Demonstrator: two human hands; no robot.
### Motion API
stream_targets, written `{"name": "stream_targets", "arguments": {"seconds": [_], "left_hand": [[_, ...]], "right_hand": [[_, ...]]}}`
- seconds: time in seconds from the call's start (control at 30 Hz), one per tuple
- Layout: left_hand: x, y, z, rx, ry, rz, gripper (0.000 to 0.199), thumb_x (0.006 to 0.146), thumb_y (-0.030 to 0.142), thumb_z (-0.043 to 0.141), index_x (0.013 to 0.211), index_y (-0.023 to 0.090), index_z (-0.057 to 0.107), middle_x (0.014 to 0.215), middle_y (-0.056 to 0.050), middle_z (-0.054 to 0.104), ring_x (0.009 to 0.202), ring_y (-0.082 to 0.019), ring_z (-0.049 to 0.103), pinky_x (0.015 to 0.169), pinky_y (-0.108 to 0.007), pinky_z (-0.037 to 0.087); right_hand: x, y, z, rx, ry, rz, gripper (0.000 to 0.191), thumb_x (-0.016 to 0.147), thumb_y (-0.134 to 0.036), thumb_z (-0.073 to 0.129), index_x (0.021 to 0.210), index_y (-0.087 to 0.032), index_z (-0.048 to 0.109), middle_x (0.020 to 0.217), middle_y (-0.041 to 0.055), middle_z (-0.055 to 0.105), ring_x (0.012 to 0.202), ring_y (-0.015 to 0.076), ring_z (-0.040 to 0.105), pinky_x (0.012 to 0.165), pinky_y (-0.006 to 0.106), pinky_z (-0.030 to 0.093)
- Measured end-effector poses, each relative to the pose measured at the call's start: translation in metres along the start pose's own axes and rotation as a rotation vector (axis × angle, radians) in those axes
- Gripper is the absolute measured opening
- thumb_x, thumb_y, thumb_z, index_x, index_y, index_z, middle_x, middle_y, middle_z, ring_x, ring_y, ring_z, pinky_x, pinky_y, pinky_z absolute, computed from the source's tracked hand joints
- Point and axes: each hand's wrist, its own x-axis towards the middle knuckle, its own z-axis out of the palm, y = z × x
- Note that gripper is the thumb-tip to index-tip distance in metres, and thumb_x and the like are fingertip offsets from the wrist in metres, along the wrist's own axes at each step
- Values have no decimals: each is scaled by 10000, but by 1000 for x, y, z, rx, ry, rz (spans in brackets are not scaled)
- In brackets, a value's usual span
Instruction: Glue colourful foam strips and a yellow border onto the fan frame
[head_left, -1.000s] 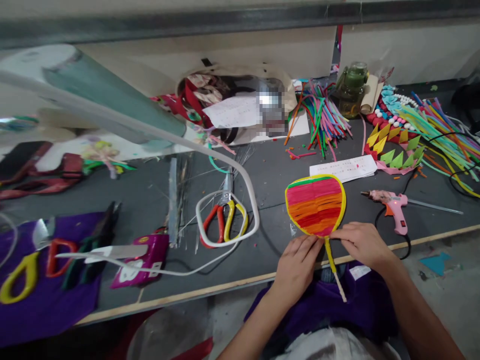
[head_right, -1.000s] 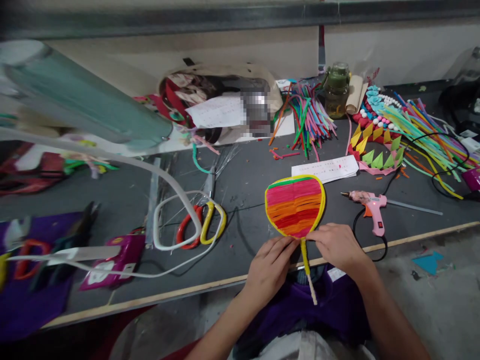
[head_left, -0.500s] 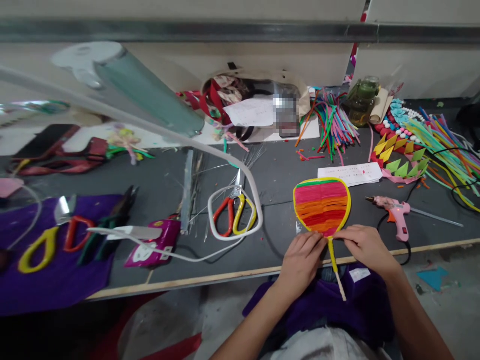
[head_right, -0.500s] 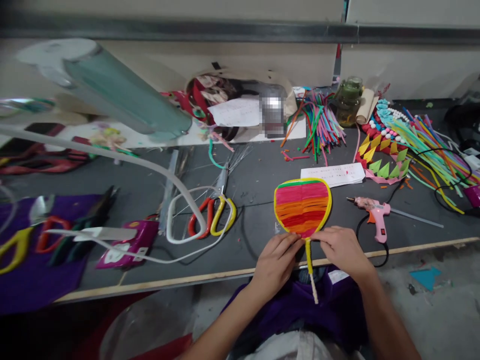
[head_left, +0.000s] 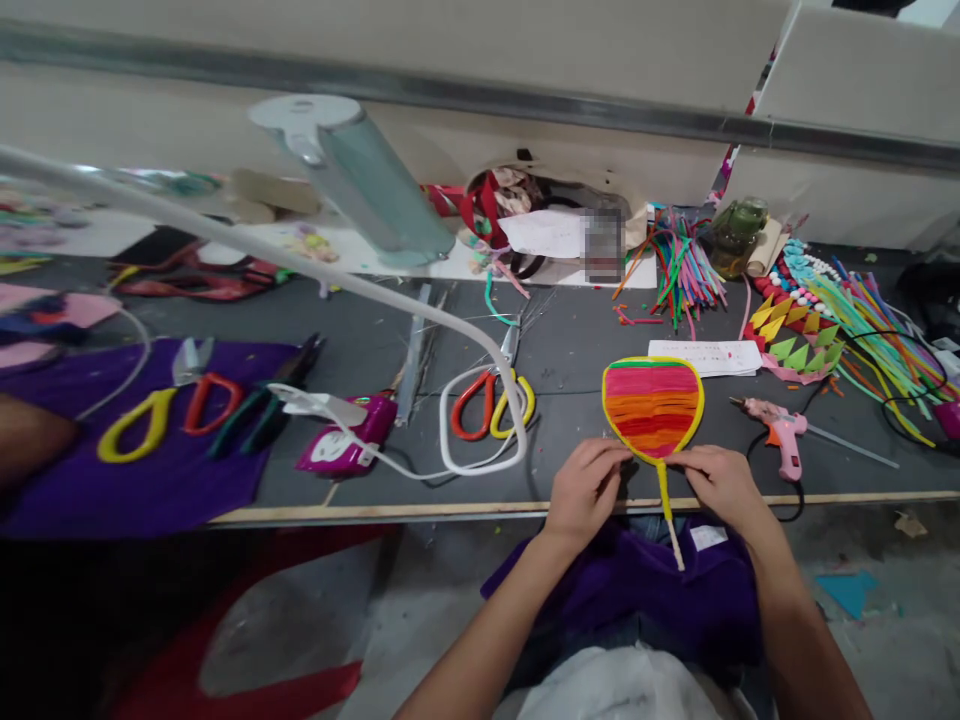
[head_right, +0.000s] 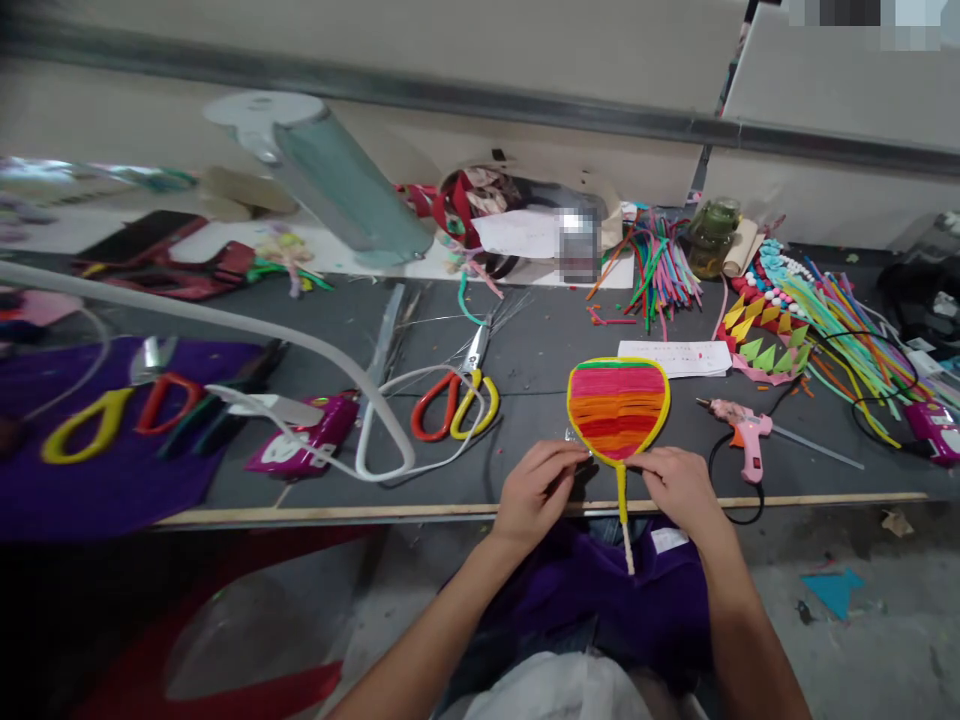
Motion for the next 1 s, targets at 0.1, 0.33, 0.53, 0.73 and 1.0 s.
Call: {"name": "stream_targets", "arguments": {"seconds": [0.1, 0.33, 0.53, 0.73, 1.0], "left_hand": [[-3, 7, 4, 138, -36, 52, 298, 928, 75, 474, 1127, 192, 663, 1062, -83, 698, 1008, -214, 609, 879, -368, 529], [-5, 21, 25, 401, -245, 123, 465, 862, 48, 518, 1301, 176, 599, 1235, -117, 656, 1095, -258, 577, 915, -407, 500], [-1, 23, 26, 426, -235, 133, 388, 878, 51, 518, 1239, 147, 621, 1177, -121, 666, 1090, -269, 562, 895, -405, 484], [7, 28, 25, 437, -248, 131, 327, 887, 55, 508, 1159, 169, 650, 1076, -104, 666, 946, -240, 586, 843, -382, 479], [9, 28, 23, 398, -259, 102, 324, 903, 99, 520, 1178, 203, 657, 1062, -84, 653, 944, -225, 587, 821, -360, 487]], "right_hand": [[0, 2, 2, 3, 17, 4, 413, 896, -113, 497, 1135, -317, 765, 1009, 3, 787, 954, 187, 708, 840, 287, 490], [1, 2, 2, 18, 62, 7, 394, 896, -134, 489, 1101, -317, 772, 1085, -15, 782, 1016, 179, 720, 907, 295, 514], [2, 4, 4, 29, 103, 43, 326, 942, -215, 499, 1117, -312, 756, 1083, -17, 784, 997, 186, 733, 870, 290, 529], [3, 5, 5, 26, 104, 35, 326, 935, -207, 512, 1117, -327, 753, 1061, -25, 788, 969, 190, 738, 846, 286, 526], [5, 11, 12, 52, 146, -3, 332, 899, -165, 512, 1043, -316, 769, 1028, -30, 793, 948, 189, 740, 836, 283, 530]]}}
